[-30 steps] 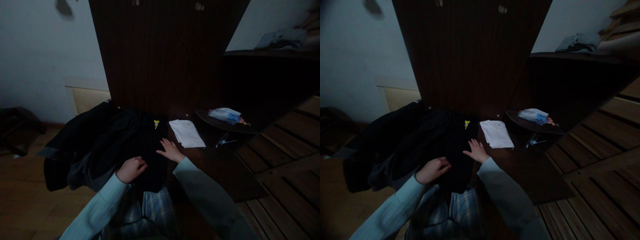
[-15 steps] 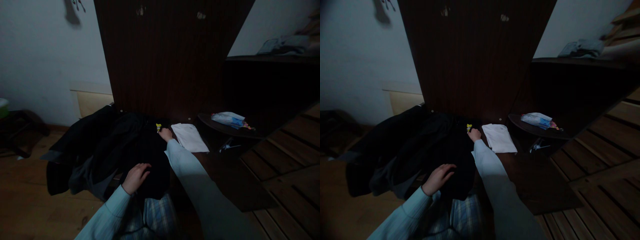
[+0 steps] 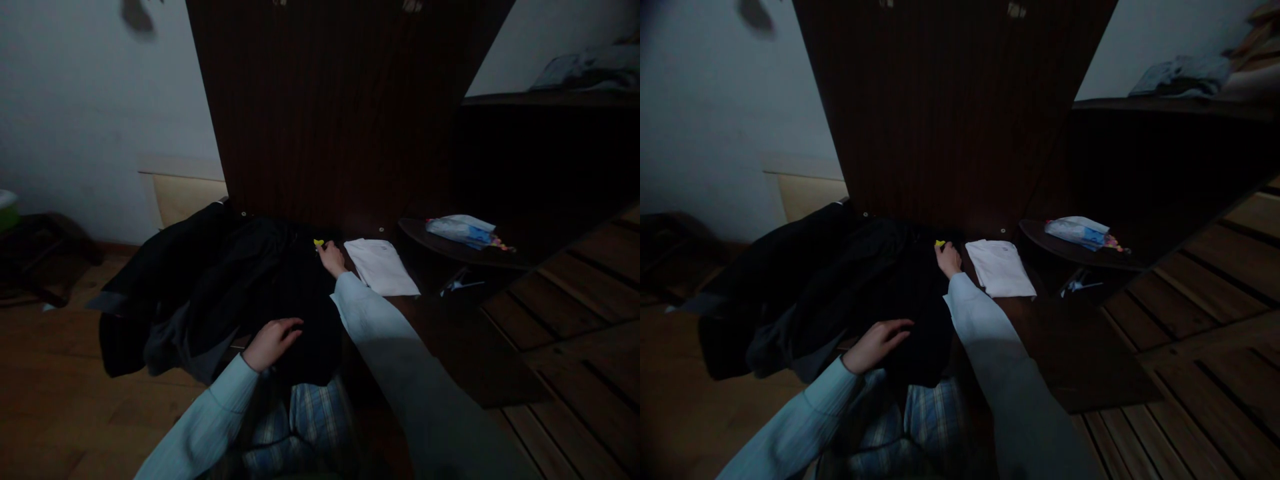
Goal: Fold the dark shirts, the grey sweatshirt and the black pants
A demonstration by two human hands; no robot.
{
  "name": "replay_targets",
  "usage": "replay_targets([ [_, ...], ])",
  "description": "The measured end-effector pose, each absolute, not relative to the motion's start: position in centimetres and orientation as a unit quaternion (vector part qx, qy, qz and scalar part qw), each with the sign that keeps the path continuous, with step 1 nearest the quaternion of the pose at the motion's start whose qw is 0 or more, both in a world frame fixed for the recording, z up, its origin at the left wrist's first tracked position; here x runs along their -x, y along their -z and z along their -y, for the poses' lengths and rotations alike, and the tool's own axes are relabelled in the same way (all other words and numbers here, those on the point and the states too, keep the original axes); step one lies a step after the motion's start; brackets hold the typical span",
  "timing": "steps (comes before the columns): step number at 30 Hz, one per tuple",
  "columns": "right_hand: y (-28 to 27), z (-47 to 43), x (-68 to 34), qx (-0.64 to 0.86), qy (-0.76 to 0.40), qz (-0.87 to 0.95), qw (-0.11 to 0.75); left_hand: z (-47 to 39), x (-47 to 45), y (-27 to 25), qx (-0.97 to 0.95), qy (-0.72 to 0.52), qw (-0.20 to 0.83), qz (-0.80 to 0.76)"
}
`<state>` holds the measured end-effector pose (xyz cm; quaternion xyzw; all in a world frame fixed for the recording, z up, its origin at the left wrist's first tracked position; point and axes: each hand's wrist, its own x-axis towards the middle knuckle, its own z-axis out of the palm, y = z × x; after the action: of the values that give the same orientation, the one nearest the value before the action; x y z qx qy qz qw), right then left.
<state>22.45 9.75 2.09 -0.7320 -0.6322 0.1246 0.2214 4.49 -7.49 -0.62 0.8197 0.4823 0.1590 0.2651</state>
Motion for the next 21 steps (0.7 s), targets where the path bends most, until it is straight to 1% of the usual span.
replay_targets([
  [2,-1.9,-7.6,-22.2,0.686,-0.091,0.677,0.251,7.3,-4.2,0.3,-0.826,-0.164,0.228,-0.490],
  [4,-1.0,-4.6,-22.1,0.619,-0.062,0.738,0.262,6.9,-4.0,0.0,-0.839,-0.168,0.184,-0.483],
  [7,1.6,0.4,-22.3,0.566,-0.053,0.789,0.233,5.9,-3.8,-0.2,-0.876,-0.165,0.149,-0.428],
  [10,3.8,3.5,-23.0,0.561,-0.057,0.805,0.184,4.5,-4.2,0.1,-0.909,-0.117,0.151,-0.371],
  [14,4.1,3.2,-25.1,0.551,-0.052,0.822,0.136,3.0,-5.8,1.3,-0.922,-0.074,0.156,-0.345],
  [18,3.3,0.3,-28.1,0.532,-0.060,0.839,0.098,1.7,-8.0,2.4,-0.925,-0.087,0.110,-0.352],
  [21,2.9,-2.1,-29.4,0.535,-0.073,0.836,0.099,0.3,-9.6,2.7,-0.921,-0.092,0.075,-0.371],
])
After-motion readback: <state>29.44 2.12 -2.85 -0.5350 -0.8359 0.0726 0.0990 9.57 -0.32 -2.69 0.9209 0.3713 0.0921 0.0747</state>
